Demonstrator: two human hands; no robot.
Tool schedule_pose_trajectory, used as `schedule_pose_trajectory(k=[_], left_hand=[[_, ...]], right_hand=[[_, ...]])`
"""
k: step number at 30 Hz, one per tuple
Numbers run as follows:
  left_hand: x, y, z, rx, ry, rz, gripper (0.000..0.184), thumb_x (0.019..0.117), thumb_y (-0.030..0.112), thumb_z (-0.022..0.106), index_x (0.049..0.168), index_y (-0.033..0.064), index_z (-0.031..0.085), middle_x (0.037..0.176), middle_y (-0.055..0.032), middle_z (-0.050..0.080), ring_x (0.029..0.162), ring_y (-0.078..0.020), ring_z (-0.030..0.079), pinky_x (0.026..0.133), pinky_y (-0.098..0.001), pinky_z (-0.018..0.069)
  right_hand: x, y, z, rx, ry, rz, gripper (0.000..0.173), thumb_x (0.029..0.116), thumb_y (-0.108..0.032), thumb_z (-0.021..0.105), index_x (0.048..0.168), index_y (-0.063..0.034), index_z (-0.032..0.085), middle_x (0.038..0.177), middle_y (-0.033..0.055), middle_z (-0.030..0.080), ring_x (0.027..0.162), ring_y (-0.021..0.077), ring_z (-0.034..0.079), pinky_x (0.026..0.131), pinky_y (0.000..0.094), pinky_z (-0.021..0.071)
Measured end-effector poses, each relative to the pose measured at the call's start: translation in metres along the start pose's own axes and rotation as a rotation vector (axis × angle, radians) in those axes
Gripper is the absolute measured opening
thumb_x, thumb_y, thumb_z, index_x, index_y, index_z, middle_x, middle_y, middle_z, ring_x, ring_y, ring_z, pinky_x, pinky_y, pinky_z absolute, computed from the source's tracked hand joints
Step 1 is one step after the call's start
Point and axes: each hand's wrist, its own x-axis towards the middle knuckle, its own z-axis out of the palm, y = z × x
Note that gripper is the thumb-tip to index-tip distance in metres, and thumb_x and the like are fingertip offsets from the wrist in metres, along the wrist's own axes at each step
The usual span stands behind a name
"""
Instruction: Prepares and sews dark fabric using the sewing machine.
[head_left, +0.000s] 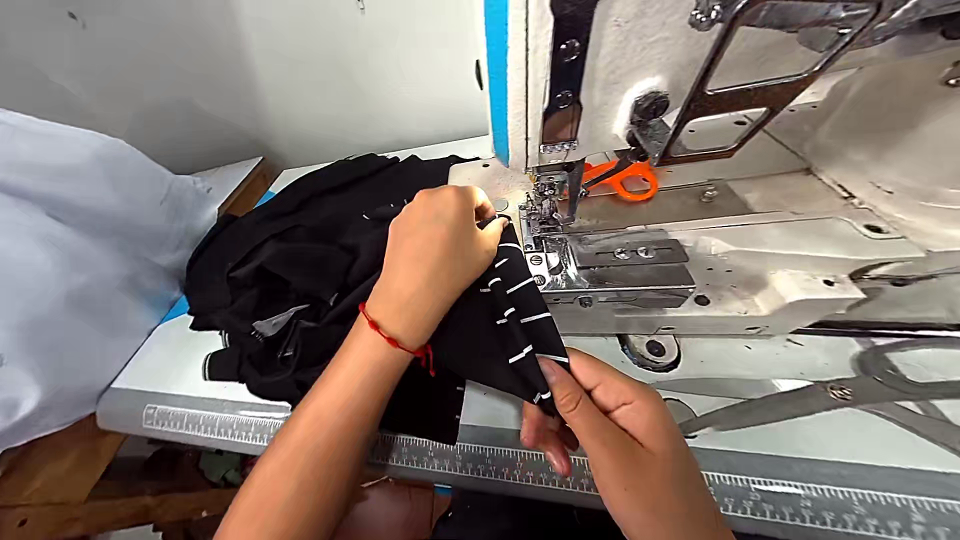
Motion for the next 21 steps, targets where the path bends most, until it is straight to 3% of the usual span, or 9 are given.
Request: schedule_pose_trajectory(k=[2, 4, 5, 7, 9, 11, 16, 21], left_hand=[[0.020, -0.004, 0.004, -0.073, -0.049, 0.067, 0.022, 0.0932, 0.027, 0.072, 0.078, 0.0098, 0.073, 0.069, -0.0039, 0.064, 0.065, -0.0197, 0.061, 0.058, -0.0440, 0.0459], [0.039, -0.010, 0.016, -0.199, 0.014, 0.183, 0.016, 0.0875, 0.020, 0.072, 0.077, 0.0077, 0.074, 0.070, -0.0039, 0.064, 0.067, -0.0156, 0.060, 0.062, -0.0398, 0.0439], [0.048, -0.012, 0.022, -0.281, 0.023, 0.193, 0.013, 0.0847, 0.018, 0.075, 0.085, 0.0055, 0.077, 0.076, -0.0046, 0.069, 0.073, -0.0126, 0.062, 0.068, -0.0370, 0.0470], [0.058, -0.009, 0.025, -0.389, -0.021, 0.135, 0.023, 0.0832, 0.014, 0.080, 0.102, 0.0032, 0.071, 0.092, -0.0038, 0.071, 0.089, -0.0054, 0.064, 0.083, -0.0280, 0.0502], [0.060, -0.005, 0.025, -0.450, -0.033, 0.141, 0.031, 0.0827, 0.007, 0.079, 0.111, -0.0008, 0.069, 0.100, -0.0059, 0.070, 0.095, -0.0023, 0.063, 0.088, -0.0219, 0.0487], [0.059, -0.008, 0.025, -0.467, -0.032, 0.169, 0.031, 0.0823, 0.009, 0.079, 0.111, 0.0010, 0.069, 0.099, -0.0030, 0.070, 0.094, 0.0018, 0.063, 0.087, -0.0182, 0.0490], [0.061, -0.011, 0.026, -0.451, -0.035, 0.091, 0.022, 0.0806, 0.016, 0.081, 0.097, 0.0076, 0.070, 0.085, 0.0038, 0.068, 0.081, 0.0021, 0.061, 0.075, -0.0222, 0.0492], [0.062, -0.010, 0.027, -0.437, -0.014, 0.105, 0.014, 0.0818, 0.017, 0.080, 0.088, 0.0081, 0.072, 0.080, 0.0026, 0.068, 0.077, -0.0013, 0.061, 0.071, -0.0274, 0.0482]], right_hand=[[0.004, 0.003, -0.002, -0.023, 0.046, -0.040, 0.024, 0.1087, -0.010, 0.043, 0.095, -0.0051, 0.063, 0.071, -0.0075, 0.068, 0.054, -0.0045, 0.057, 0.049, 0.0119, 0.0463], [0.011, 0.007, -0.005, -0.065, 0.109, -0.076, 0.026, 0.1081, -0.010, 0.043, 0.092, -0.0058, 0.063, 0.069, -0.0062, 0.068, 0.052, -0.0034, 0.056, 0.047, 0.0122, 0.0460], [0.014, 0.009, -0.006, -0.089, 0.138, -0.089, 0.027, 0.1081, -0.011, 0.043, 0.091, -0.0061, 0.063, 0.068, -0.0057, 0.067, 0.051, -0.0029, 0.056, 0.047, 0.0122, 0.0456], [0.019, 0.011, -0.006, -0.110, 0.174, -0.103, 0.028, 0.1084, -0.011, 0.043, 0.091, -0.0058, 0.063, 0.068, -0.0048, 0.068, 0.051, -0.0023, 0.056, 0.047, 0.0122, 0.0455], [0.020, 0.011, -0.004, -0.116, 0.186, -0.111, 0.027, 0.1085, -0.011, 0.043, 0.092, -0.0057, 0.063, 0.068, -0.0049, 0.068, 0.052, -0.0025, 0.056, 0.047, 0.0120, 0.0457], [0.017, 0.010, -0.003, -0.117, 0.179, -0.109, 0.025, 0.1083, -0.010, 0.044, 0.093, -0.0045, 0.063, 0.068, -0.0053, 0.068, 0.052, -0.0033, 0.057, 0.047, 0.0119, 0.0462], [0.019, 0.012, -0.004, -0.139, 0.169, -0.084, 0.026, 0.1082, -0.010, 0.043, 0.093, -0.0053, 0.063, 0.069, -0.0057, 0.068, 0.052, -0.0032, 0.057, 0.047, 0.0117, 0.0463], [0.023, 0.009, -0.004, -0.150, 0.193, -0.052, 0.027, 0.1080, -0.012, 0.045, 0.089, -0.0071, 0.063, 0.065, -0.0058, 0.065, 0.050, -0.0015, 0.056, 0.047, 0.0120, 0.0460]])
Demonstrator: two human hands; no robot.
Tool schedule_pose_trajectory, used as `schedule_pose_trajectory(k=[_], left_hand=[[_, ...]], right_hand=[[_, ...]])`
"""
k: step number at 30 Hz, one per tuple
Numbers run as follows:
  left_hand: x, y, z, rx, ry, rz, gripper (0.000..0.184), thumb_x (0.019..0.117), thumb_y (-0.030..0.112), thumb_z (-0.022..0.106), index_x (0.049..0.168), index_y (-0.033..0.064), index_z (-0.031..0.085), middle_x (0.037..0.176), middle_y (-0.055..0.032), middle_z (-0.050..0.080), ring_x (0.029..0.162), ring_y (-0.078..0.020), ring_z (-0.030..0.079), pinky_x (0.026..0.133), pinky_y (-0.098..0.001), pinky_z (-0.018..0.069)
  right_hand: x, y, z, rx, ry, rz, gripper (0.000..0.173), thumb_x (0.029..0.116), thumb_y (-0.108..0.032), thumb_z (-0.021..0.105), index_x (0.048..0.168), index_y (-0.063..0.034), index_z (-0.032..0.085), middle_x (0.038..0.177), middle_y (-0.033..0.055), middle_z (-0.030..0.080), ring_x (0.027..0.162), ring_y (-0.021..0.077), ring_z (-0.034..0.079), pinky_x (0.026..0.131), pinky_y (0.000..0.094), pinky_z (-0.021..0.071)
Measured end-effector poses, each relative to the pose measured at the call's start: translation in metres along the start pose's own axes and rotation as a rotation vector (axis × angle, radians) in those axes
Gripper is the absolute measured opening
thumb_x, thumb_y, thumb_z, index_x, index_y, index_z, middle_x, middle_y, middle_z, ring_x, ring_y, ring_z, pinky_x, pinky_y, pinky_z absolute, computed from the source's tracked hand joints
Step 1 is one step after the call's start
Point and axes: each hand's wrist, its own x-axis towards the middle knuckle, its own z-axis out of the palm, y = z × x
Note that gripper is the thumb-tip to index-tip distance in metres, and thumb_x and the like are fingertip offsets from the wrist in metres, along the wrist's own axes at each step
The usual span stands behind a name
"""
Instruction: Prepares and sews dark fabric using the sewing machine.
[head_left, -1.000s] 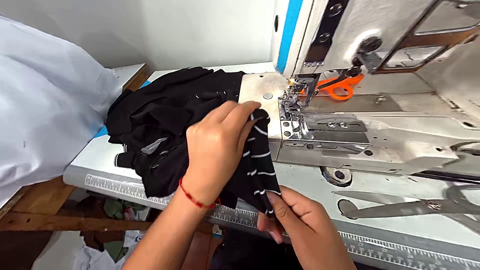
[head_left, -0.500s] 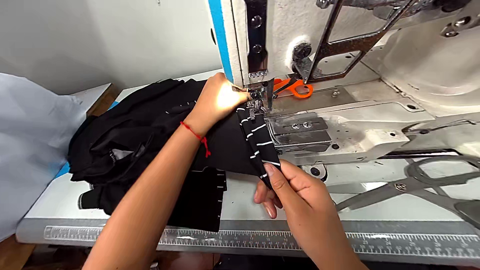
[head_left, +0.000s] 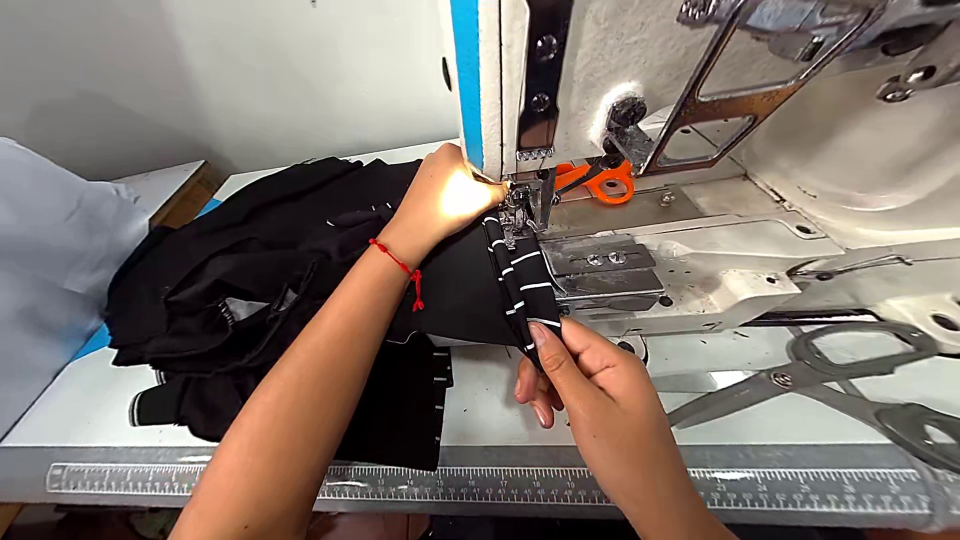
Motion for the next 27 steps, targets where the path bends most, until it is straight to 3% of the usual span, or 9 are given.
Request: schedule_pose_trajectory(k=[5, 10, 14, 17, 18, 22, 23, 25, 27], left_hand=[[0.004, -0.001, 0.000, -0.032, -0.018, -0.040, 0.018, 0.0824, 0.019, 0.082, 0.088, 0.0046, 0.072, 0.082, -0.0039, 0.070, 0.079, -0.0111, 0.065, 0.073, -0.0381, 0.0507], [0.000, -0.007, -0.004, 0.000, 0.054, 0.129, 0.014, 0.0828, 0.016, 0.081, 0.088, 0.0049, 0.074, 0.081, -0.0027, 0.072, 0.078, -0.0070, 0.066, 0.073, -0.0315, 0.0513], [-0.086, 0.024, -0.024, 0.227, 0.298, 0.352, 0.018, 0.0957, 0.004, 0.057, 0.094, 0.0021, 0.075, 0.101, -0.0116, 0.073, 0.100, -0.0226, 0.070, 0.091, -0.0395, 0.0567], [-0.164, 0.029, 0.020, 0.103, 0.295, 0.706, 0.026, 0.1006, 0.006, 0.051, 0.076, 0.0100, 0.059, 0.072, -0.0052, 0.060, 0.071, -0.0188, 0.061, 0.071, -0.0312, 0.0521], [-0.172, 0.027, 0.037, 0.086, 0.293, 0.718, 0.025, 0.0999, 0.005, 0.052, 0.076, 0.0090, 0.060, 0.070, -0.0049, 0.059, 0.069, -0.0188, 0.060, 0.071, -0.0303, 0.0520], [-0.159, 0.023, 0.069, 0.240, 0.558, 0.319, 0.014, 0.1006, 0.019, 0.052, 0.090, 0.0139, 0.061, 0.085, -0.0020, 0.062, 0.088, -0.0139, 0.060, 0.085, -0.0236, 0.0482], [-0.152, 0.026, 0.070, 0.247, 0.584, 0.273, 0.015, 0.0970, 0.020, 0.056, 0.085, 0.0138, 0.061, 0.080, -0.0022, 0.062, 0.084, -0.0143, 0.062, 0.079, -0.0249, 0.0502], [-0.138, 0.032, 0.073, 0.203, 0.596, 0.247, 0.024, 0.0871, 0.018, 0.063, 0.064, 0.0103, 0.063, 0.060, -0.0037, 0.063, 0.061, -0.0156, 0.065, 0.055, -0.0304, 0.0511], [-0.128, 0.041, 0.072, 0.178, 0.575, 0.219, 0.025, 0.0845, 0.020, 0.066, 0.062, 0.0090, 0.065, 0.060, -0.0048, 0.064, 0.060, -0.0168, 0.067, 0.050, -0.0338, 0.0495]], right_hand=[[0.006, -0.005, -0.002, -0.023, 0.004, 0.011, 0.027, 0.1070, -0.012, 0.047, 0.087, -0.0072, 0.065, 0.062, -0.0060, 0.065, 0.048, -0.0016, 0.056, 0.045, 0.0121, 0.0456], [0.008, -0.009, -0.006, -0.033, 0.008, 0.063, 0.029, 0.1048, -0.015, 0.052, 0.080, -0.0105, 0.067, 0.056, -0.0065, 0.063, 0.043, -0.0016, 0.053, 0.040, 0.0125, 0.0422], [0.007, -0.020, -0.012, 0.123, -0.117, 0.126, 0.031, 0.1027, -0.009, 0.046, 0.082, -0.0120, 0.070, 0.054, -0.0104, 0.061, 0.041, -0.0056, 0.052, 0.037, 0.0108, 0.0403], [0.006, -0.031, -0.016, 0.220, -0.241, 0.155, 0.034, 0.1041, -0.012, 0.042, 0.085, -0.0132, 0.070, 0.055, -0.0130, 0.060, 0.042, -0.0084, 0.048, 0.037, 0.0095, 0.0372], [0.007, -0.035, -0.016, 0.238, -0.255, 0.163, 0.035, 0.1040, -0.011, 0.041, 0.085, -0.0127, 0.070, 0.055, -0.0126, 0.061, 0.041, -0.0086, 0.048, 0.037, 0.0091, 0.0374], [0.008, -0.042, -0.009, 0.250, -0.214, 0.172, 0.037, 0.1031, -0.007, 0.039, 0.082, -0.0111, 0.069, 0.052, -0.0102, 0.060, 0.039, -0.0077, 0.048, 0.036, 0.0086, 0.0363], [0.009, -0.044, -0.007, 0.255, -0.205, 0.172, 0.038, 0.1035, -0.007, 0.038, 0.082, -0.0108, 0.069, 0.052, -0.0095, 0.060, 0.039, -0.0076, 0.047, 0.036, 0.0085, 0.0358], [0.010, -0.046, -0.007, 0.258, -0.190, 0.163, 0.039, 0.1046, -0.008, 0.038, 0.080, -0.0110, 0.069, 0.051, -0.0080, 0.060, 0.039, -0.0071, 0.047, 0.037, 0.0083, 0.0354], [0.012, -0.049, -0.010, 0.228, -0.169, 0.153, 0.041, 0.1053, -0.009, 0.038, 0.077, -0.0123, 0.068, 0.051, -0.0071, 0.060, 0.039, -0.0065, 0.047, 0.037, 0.0087, 0.0356]])
